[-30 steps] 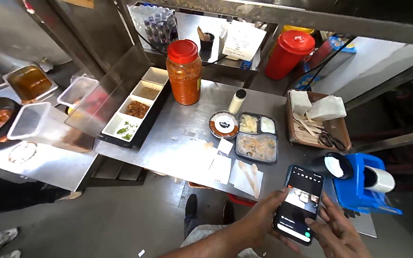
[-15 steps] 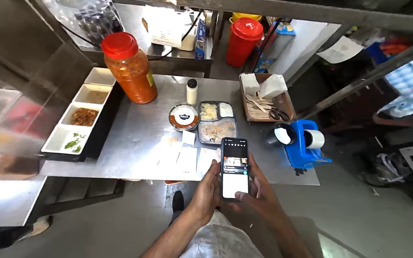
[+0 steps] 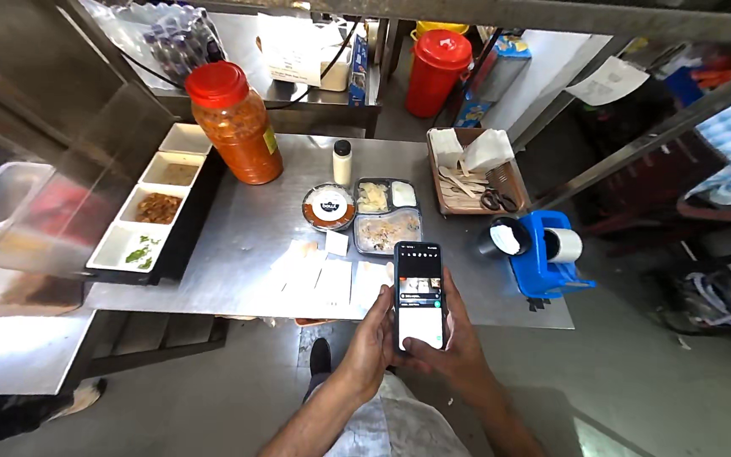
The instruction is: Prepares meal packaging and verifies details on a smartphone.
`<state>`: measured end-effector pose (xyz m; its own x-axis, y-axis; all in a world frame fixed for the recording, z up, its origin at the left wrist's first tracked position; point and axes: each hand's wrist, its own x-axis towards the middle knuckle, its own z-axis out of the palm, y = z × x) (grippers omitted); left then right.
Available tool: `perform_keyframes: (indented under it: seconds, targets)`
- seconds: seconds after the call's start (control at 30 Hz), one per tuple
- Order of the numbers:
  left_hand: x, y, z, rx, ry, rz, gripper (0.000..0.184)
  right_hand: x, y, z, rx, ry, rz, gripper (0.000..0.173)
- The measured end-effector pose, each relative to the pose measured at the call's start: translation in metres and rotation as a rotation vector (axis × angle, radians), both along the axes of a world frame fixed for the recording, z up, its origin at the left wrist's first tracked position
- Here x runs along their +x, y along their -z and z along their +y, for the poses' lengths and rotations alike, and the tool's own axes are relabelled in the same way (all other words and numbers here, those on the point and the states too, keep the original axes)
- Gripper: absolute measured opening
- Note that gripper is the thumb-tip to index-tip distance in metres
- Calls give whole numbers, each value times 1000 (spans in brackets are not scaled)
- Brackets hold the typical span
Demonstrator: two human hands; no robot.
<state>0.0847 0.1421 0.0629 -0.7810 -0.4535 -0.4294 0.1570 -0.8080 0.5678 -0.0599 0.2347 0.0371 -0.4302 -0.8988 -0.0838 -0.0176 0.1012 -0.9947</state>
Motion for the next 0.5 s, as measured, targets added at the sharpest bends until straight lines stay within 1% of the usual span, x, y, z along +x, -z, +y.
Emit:
perform_keyframes:
  seconds: [0.1, 0.27, 0.5]
  targets:
    - [0, 1, 1, 7, 2, 7, 64, 0, -1, 1, 3, 4, -36, 124]
    - [2, 10, 1, 26, 12, 90, 66, -8, -3, 8, -25, -9, -131, 101]
    - [3, 11, 2, 31, 44, 147, 68, -16, -2, 10, -79, -2, -218, 87]
